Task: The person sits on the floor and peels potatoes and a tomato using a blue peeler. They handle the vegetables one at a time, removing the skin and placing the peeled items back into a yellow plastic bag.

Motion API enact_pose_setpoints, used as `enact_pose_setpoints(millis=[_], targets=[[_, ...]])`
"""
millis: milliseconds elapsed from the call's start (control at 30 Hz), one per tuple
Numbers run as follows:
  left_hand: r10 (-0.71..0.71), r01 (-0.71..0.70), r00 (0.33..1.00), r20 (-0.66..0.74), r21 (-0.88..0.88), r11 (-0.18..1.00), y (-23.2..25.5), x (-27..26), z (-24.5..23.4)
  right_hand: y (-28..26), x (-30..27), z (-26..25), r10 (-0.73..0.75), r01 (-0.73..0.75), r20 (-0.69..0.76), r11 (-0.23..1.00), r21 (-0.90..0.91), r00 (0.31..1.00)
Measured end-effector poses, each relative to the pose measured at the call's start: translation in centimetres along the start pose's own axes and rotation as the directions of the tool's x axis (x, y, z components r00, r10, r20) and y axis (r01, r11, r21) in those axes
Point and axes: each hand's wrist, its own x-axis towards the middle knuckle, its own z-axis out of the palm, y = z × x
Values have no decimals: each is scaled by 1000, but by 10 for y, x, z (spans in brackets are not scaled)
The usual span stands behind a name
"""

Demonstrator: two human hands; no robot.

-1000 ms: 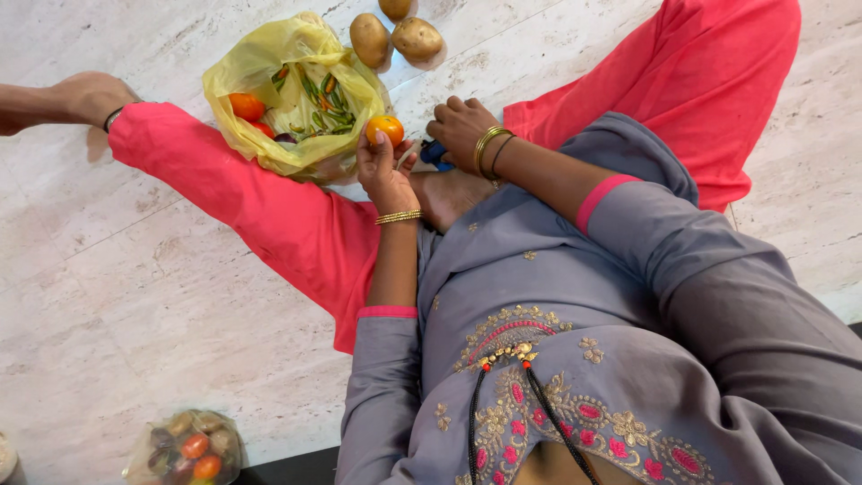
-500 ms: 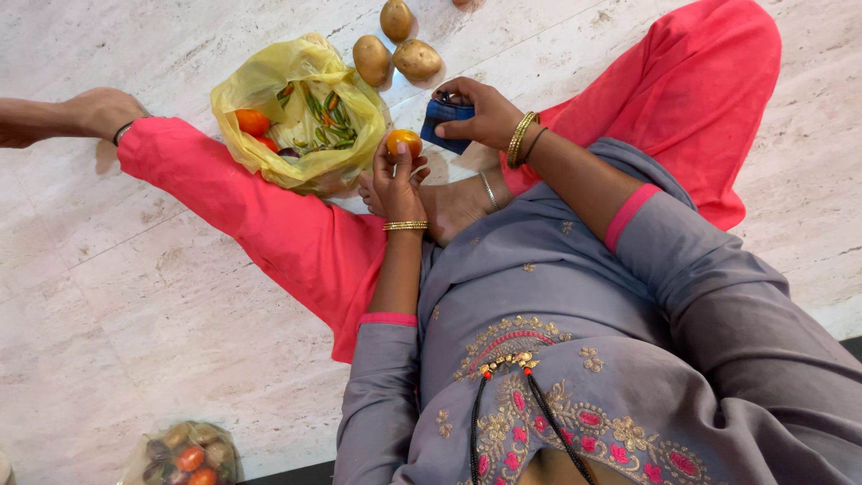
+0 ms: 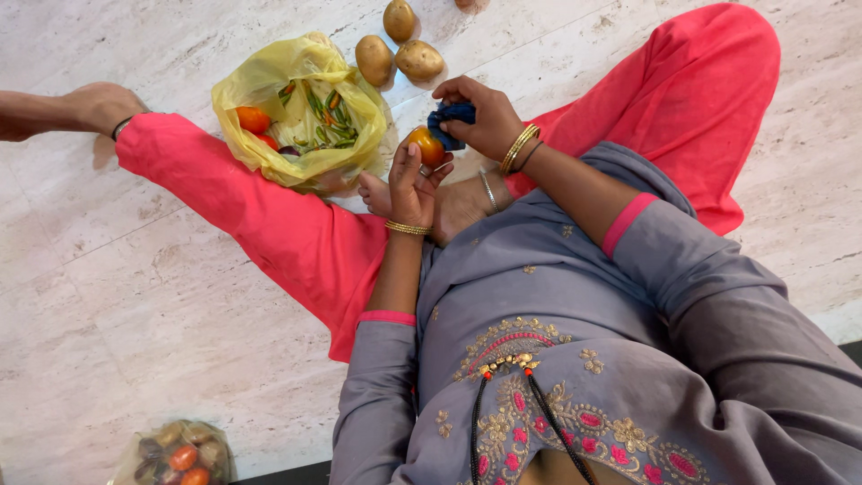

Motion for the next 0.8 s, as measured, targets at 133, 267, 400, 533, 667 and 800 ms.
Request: enact_pose_setpoints(millis=[133, 267, 400, 533, 667, 800], targets=[[-13, 14, 1000, 18, -46, 999, 0, 1, 0, -12, -5, 6, -60, 54, -28, 982, -180, 998], [-17, 10, 999, -51, -133, 991, -3, 2, -9, -13, -3, 8, 74, -75, -11, 995, -72, 997], [43, -63, 992, -121, -172, 983, -6, 9, -23, -10, -3, 6, 188, -179, 3, 929, 323, 982], [58, -86, 989, -140, -206, 975, -11, 14, -30, -9, 0, 4, 148, -136, 17, 848, 513, 989], [23, -35, 999, -50, -264, 964, -15, 13, -27, -23, -6, 3, 18, -18, -59, 1000, -9, 998], [28, -47, 998, -59, -350, 936, -13, 13, -25, -39, -11, 5, -219, 218, 20, 954, -207, 976]])
